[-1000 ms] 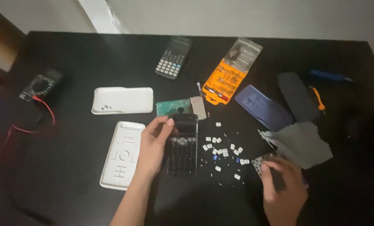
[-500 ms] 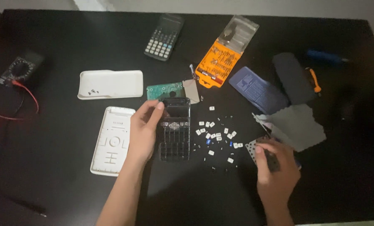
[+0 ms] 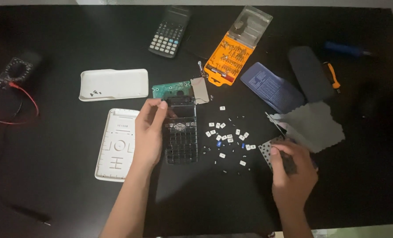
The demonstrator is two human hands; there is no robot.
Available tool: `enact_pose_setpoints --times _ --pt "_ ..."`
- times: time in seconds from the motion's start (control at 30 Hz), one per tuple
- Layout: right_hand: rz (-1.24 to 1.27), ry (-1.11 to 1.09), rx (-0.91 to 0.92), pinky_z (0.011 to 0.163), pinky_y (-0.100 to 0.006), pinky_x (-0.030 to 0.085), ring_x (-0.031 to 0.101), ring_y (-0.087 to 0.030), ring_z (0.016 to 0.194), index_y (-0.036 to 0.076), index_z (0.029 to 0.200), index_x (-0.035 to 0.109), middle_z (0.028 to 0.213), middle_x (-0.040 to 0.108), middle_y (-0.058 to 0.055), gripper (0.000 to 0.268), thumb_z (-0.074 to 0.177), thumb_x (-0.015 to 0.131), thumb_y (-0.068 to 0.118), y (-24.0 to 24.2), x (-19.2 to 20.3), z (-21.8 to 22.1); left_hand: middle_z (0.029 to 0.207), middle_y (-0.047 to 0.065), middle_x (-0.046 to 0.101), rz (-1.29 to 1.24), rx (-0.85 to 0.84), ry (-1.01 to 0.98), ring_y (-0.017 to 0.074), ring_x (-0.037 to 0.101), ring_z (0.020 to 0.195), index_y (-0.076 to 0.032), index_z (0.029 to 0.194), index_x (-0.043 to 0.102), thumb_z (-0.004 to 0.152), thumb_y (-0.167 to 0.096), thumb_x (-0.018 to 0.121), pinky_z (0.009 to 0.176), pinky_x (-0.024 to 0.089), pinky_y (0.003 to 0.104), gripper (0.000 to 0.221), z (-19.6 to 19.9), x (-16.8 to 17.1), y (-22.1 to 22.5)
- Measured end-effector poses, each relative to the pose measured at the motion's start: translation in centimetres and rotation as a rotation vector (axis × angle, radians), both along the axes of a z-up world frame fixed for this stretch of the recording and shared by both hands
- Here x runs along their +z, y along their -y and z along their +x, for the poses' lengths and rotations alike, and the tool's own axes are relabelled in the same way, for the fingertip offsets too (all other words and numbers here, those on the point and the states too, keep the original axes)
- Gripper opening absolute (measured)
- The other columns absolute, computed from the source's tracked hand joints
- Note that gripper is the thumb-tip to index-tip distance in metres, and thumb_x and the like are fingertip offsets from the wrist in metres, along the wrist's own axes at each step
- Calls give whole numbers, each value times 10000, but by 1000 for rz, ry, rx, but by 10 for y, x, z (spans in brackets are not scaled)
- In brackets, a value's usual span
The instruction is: Assembling a small electronic device by placing individual buttons into the front housing and aligning internal components.
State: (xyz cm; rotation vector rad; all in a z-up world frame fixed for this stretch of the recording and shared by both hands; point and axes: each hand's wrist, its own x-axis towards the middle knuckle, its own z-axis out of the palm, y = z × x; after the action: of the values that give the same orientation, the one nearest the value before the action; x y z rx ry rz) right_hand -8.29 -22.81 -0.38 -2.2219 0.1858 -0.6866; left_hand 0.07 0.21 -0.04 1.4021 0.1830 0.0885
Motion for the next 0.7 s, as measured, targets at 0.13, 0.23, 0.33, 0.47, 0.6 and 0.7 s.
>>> enact_pose_setpoints --times 0.13,0.23,0.33,0.47,0.6,0.7 --pt "-2 -4 -2 775 -281 452 576 -172 837 31 874 620 900 612 -88 43 841 597 46 1 -1 0 727 21 577 35 -3 -15 118 553 729 -123 835 512 853 -297 515 763 422 268 176 1 0 0" --pt "-36 20 39 824 -320 465 588 -199 855 10 851 619 870 628 -94 48 827 577 11 3 -1 1 711 31 570 -29 1 -6 115 539 697 -121 835 504 856 -272 530 706 426 254 155 2 -5 0" --pt "-37 12 19 815 -312 455 583 -198 852 19 853 610 880 621 -91 38 839 586 45 3 -1 0 730 28 568 -14 10 34 116 546 707 -119 888 503 854 -244 545 735 408 246 136 2 -10 0" --pt "29 4 11 833 -312 462 584 -197 871 5 857 619 888 617 -104 54 822 581 21 -1 3 1 728 34 571 0 -4 19 119 538 713 -113 884 506 861 -255 527 745 419 263 145 1 -6 0" --pt "-16 -2 20 788 -318 445 579 -192 820 21 839 622 851 630 -80 53 825 571 31 3 0 1 757 32 572 -37 5 14 117 534 725 -108 884 515 854 -257 535 753 417 257 153 3 -11 0" --pt "-31 -27 2 739 -299 445 574 -179 786 28 833 626 817 624 -76 55 823 575 44 4 0 0 753 37 572 -50 -2 3 124 542 714 -102 892 502 857 -249 533 738 417 258 154 3 -10 -1"
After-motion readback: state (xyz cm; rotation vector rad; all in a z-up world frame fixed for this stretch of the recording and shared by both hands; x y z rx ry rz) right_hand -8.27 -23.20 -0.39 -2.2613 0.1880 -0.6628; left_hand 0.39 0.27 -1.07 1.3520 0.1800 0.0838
